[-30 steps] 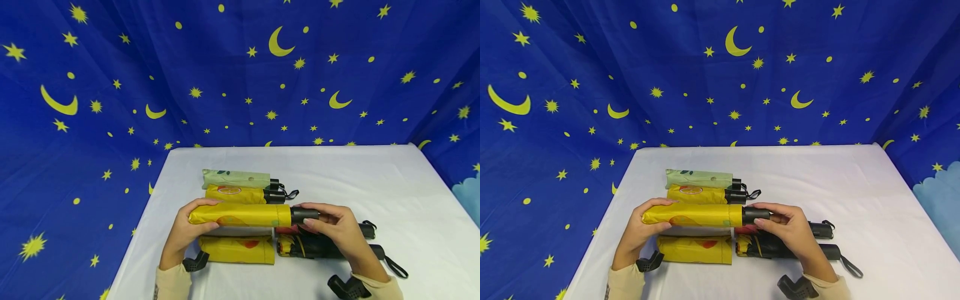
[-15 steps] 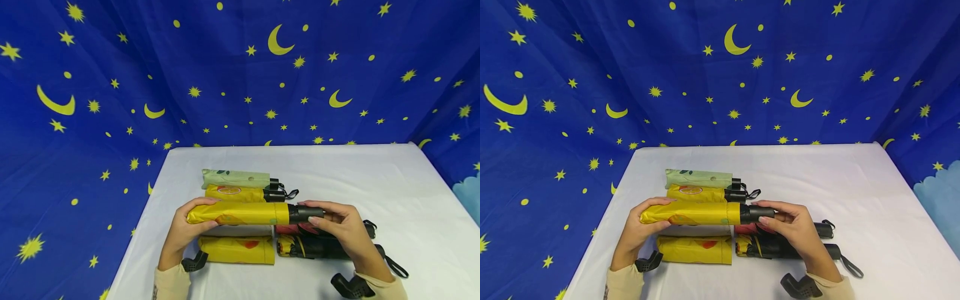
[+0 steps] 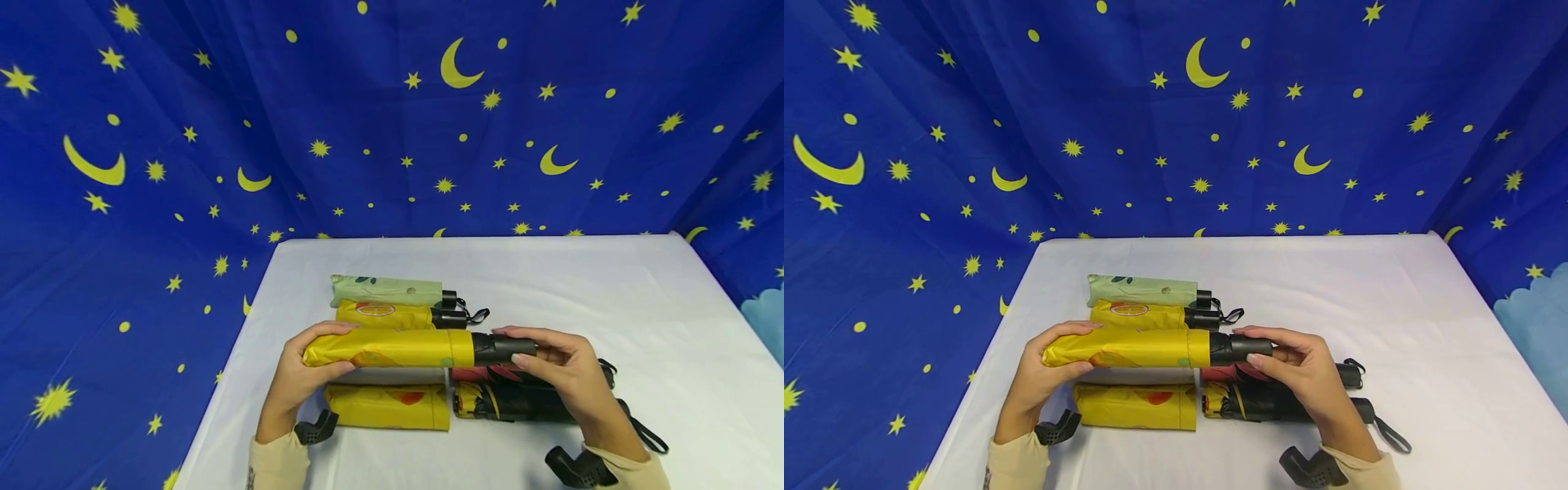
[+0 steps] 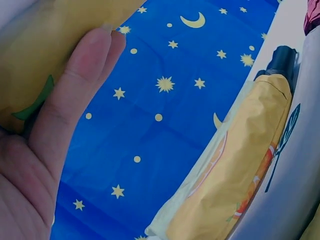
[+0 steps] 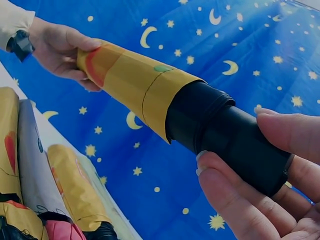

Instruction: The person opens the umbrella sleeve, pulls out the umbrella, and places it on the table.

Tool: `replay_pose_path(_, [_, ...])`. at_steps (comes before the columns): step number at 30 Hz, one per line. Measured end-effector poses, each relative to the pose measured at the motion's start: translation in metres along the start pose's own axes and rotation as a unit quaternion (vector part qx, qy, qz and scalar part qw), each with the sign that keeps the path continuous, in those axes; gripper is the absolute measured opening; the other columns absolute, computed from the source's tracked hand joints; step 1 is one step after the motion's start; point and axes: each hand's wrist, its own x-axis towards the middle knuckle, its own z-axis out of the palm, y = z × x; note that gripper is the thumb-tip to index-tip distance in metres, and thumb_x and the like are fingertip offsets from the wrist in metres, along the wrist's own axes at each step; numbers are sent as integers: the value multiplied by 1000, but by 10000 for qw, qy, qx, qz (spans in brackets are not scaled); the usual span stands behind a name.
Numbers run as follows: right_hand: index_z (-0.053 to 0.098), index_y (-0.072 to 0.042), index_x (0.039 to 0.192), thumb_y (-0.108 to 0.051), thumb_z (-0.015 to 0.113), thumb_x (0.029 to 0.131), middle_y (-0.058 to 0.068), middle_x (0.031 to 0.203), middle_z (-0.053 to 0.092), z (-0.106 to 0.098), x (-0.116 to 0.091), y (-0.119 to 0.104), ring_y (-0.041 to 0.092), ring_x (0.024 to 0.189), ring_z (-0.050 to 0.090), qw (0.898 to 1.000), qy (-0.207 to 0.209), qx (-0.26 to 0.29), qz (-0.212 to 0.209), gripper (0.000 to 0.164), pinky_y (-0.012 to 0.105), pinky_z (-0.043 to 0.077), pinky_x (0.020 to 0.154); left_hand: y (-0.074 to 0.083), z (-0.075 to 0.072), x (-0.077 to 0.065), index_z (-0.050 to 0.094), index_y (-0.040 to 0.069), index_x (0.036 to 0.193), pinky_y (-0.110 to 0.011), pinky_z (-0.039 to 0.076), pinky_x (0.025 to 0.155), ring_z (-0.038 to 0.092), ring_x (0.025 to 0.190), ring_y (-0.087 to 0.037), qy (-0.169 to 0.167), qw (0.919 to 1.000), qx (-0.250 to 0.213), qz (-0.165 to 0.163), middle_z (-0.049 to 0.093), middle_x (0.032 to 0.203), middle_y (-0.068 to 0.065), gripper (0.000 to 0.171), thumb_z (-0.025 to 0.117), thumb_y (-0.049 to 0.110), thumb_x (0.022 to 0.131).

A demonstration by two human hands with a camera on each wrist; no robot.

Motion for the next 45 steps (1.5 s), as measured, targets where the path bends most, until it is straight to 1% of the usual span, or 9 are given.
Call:
replay_pose_path(5, [58,18,129,14,62,94,9,132,68,0,-1,0,23,104,72,9999,91,27,42,35,39,60,82,1,0,0,63,-8,125,-33,54,93,60,121,-34,42,9999,-80,50,65,129,-21,48,78,-17,79])
replay_pose_path(11, [57,20,128,14,63,94,9,133,67,0,-1,0,25,108,71,9998,163,77,39,35,41,60,84,1,0,0,64,-8,124,-33,52,98,59,124,-33,76,9999,-38,59,66,129,-20,48,78,-16,79])
replay_pose_path(19, [56,21,127,17,62,93,10,133,67,-2,-2,1,27,113,69,9996,238,169,-57,35,39,60,84,0,-3,-1,64,-11,122,-35,50,103,57,126,-33,143,9992,17,373,66,127,-23,45,77,-19,79])
replay_pose_path(25, [55,23,126,18,61,93,11,133,67,-2,-3,1,28,113,69,9993,250,225,-157,35,40,60,83,0,-4,-1,64,-11,122,-35,50,102,57,126,-33,141,9993,-76,340,66,128,-22,44,76,-19,80])
replay_pose_path(29, [55,23,126,21,58,92,15,132,67,-4,-3,3,29,113,69,9984,201,371,-372,34,41,59,83,1,-6,-2,64,-11,122,-34,50,102,57,126,-33,170,9992,-64,350,66,127,-21,44,75,-20,80])
replay_pose_path(33, [54,24,127,27,52,91,24,133,64,-8,-3,5,32,113,69,9943,45,631,-855,36,40,59,83,6,-7,1,64,-10,122,-34,50,102,57,126,-33,197,9992,28,339,66,127,-20,44,77,-17,80])
replay_pose_path(36, [52,25,128,31,47,90,27,133,62,-11,-4,7,34,113,68,9909,7,747,-1117,39,40,59,83,9,-7,3,64,-10,123,-33,51,100,57,126,-34,159,9990,33,420,66,127,-21,44,77,-16,81])
replay_pose_path(41, [53,25,127,31,47,90,28,132,63,-15,-5,8,34,113,68,9904,35,712,-1182,38,40,59,82,7,-7,3,63,-11,123,-33,52,99,58,125,-33,124,9990,-41,427,66,127,-20,44,76,-18,81])
replay_pose_path(45, [53,25,126,32,47,89,28,132,62,-16,-6,7,34,114,68,9909,63,676,-1167,38,40,59,83,6,-7,3,63,-12,123,-33,52,100,57,125,-32,123,9992,-139,349,66,127,-20,44,75,-18,82])
